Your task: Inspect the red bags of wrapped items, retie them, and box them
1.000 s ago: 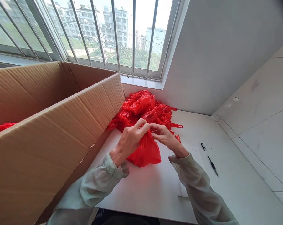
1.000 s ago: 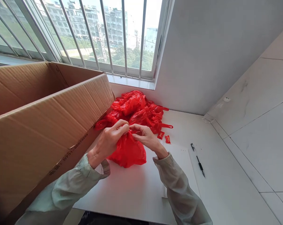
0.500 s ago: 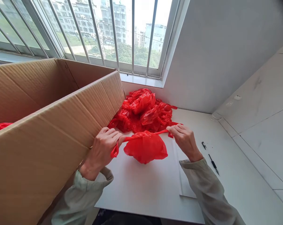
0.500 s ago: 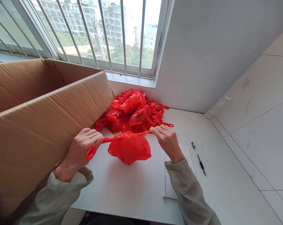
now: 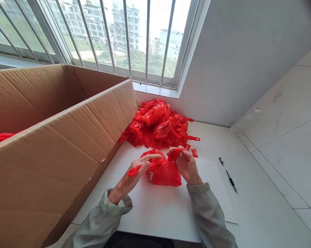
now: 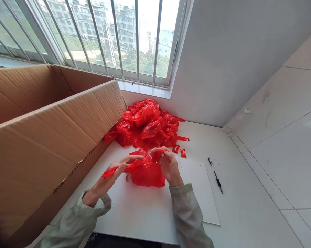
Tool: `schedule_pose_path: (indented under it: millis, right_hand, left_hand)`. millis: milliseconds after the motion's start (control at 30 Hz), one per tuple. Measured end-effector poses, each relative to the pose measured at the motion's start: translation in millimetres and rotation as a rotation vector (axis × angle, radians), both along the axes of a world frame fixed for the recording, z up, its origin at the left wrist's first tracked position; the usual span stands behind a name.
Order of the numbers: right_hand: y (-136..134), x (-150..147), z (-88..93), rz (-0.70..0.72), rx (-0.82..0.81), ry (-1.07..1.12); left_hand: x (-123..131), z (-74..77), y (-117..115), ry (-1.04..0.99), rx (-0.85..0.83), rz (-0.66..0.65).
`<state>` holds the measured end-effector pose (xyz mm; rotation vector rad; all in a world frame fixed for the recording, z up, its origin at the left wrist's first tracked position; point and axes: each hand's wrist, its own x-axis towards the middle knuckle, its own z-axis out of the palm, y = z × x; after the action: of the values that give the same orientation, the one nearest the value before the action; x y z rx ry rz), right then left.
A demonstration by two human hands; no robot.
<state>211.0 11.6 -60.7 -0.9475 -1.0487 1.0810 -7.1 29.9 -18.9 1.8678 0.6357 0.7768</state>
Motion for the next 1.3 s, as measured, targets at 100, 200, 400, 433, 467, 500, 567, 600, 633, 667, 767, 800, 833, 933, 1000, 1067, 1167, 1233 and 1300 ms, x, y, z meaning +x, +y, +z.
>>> schedule_pose_path:
  millis: [100,200,400,433,467,500,567,600,633,667,767,800,833,933,1000,1067,1167,1233,1300]
  right_hand:
    - [8.8,-27.4,5.5,0.085,-0.14,0.272]
    - [16.9,-34.6,-4.5,0.039,-0.16,0.255]
    - [17.0,-23.0,-20.8,-0.011,-0.139,0.142]
    - [13.7,-21.9,-15.9,-0.009,-0.121,0.111]
    - [9.6,-21.7,-8.4,-0.003,-0.101,0.086]
    - [4.9,-22.5,1.3,0.013,-0.07,0.044]
    - [-5.5,-28.0,24.0,0.049,0.032,-0.13]
    - [-10.6,-32.6,35.2,0.064,0.094,-0.254]
    - [-15.2,-37.9,45.3,0.082,0.154,-0.389]
    - [-19.2,-43.5,53.7,0.099,0.206,-0.519]
    - [-25.7,-54.7,66.3,0.152,0.298,-0.727]
    - [-25.8,-54.9,66.6,0.167,0.309,-0.742]
    - [-25.1,-53.0,65.4,0.174,0.306,-0.745]
    - [-18.1,-39.9,55.5,0.21,0.229,-0.794]
    - [-11.6,-31.0,46.9,0.229,0.202,-0.886]
    - [-6.5,-26.2,39.5,0.209,0.219,-0.942]
    - [-5.1,-26.3,34.3,0.124,0.242,-0.986]
    - [-9.0,-28.6,33.7,0.053,0.25,-1.042]
    - [-15.6,-30.4,32.9,-0.012,0.266,-1.087]
  left_hand:
    - [19.0,-1.2,2.0,-0.126,-0.112,-0.032]
    - [27.5,-11.6,3.3,-0.213,-0.181,0.049]
    - [27.0,-30.3,-1.1,-0.208,-0.264,0.196]
    - [26.2,-30.5,-1.7,-0.197,-0.271,0.212]
    - [25.6,-30.0,-2.1,-0.177,-0.269,0.227]
    - [25.5,-28.9,-2.5,-0.142,-0.252,0.241]
    - [26.8,-26.6,-3.8,-0.04,-0.18,0.261]
    - [28.2,-25.8,-4.8,0.007,-0.12,0.27]
    - [29.8,-25.5,-6.1,0.039,-0.053,0.277]
    - [31.2,-25.6,-7.6,0.051,0.009,0.28]
    - [32.4,-26.9,-11.1,0.023,0.106,0.263]
    - [31.4,-27.0,-11.7,0.018,0.109,0.255]
    - [29.9,-26.6,-11.9,0.019,0.104,0.248]
    - [24.1,-22.7,-11.8,0.029,0.096,0.249]
    - [21.1,-19.4,-11.8,0.035,0.09,0.258]
    - [19.3,-17.7,-12.1,0.031,0.072,0.271]
    - [16.9,-19.6,-11.0,0.033,0.016,0.275]
    - [14.7,-23.1,-8.7,0.023,-0.028,0.273]
    - [12.3,-26.8,-6.0,-0.008,-0.057,0.272]
